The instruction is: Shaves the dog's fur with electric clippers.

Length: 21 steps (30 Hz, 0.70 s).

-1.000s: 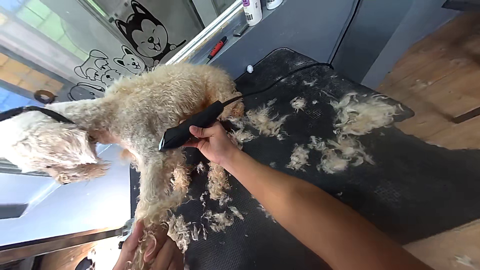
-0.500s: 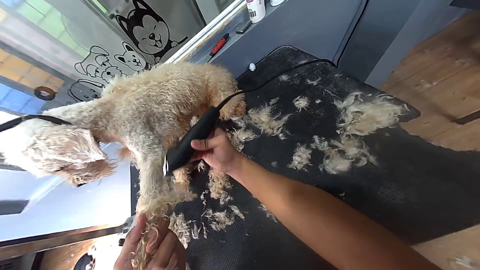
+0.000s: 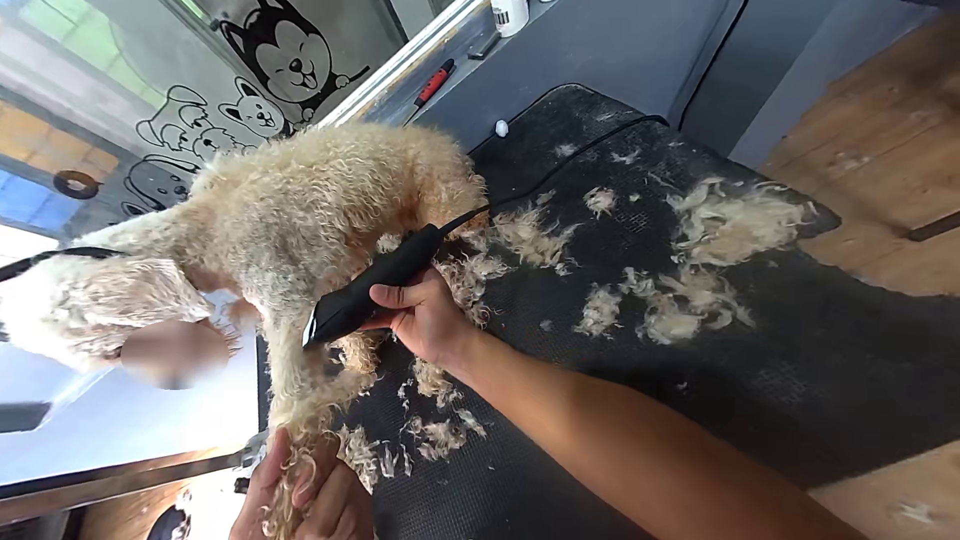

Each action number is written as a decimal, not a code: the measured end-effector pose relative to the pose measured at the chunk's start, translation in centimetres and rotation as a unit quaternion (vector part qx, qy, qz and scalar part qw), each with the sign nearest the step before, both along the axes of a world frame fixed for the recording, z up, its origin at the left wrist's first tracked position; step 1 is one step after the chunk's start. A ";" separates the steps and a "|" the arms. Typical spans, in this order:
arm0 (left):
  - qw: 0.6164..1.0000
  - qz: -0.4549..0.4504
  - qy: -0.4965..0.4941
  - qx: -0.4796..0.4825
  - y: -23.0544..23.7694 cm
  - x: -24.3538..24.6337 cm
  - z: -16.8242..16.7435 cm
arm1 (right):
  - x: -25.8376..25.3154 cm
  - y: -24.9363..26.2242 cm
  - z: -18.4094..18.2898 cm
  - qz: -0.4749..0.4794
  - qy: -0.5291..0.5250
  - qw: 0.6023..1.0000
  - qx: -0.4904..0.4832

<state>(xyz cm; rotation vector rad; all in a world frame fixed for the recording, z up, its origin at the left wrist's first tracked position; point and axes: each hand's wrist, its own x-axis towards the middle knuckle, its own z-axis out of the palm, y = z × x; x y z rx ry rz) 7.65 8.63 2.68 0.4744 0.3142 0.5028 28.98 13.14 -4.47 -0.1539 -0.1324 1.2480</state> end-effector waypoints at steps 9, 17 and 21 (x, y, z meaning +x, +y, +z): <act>1.000 0.004 0.013 -0.004 -0.8 0.2 -0.2 | 1.8 0.3 -0.3 -0.065 0.011 0.997 -0.043; 0.999 0.002 -0.028 0.023 -0.7 0.2 0.1 | -0.6 0.2 -1.1 -0.009 0.059 0.998 -0.014; 0.999 -0.003 -0.024 0.028 -0.5 0.2 0.7 | -1.5 -0.4 -0.2 0.053 0.025 0.998 0.035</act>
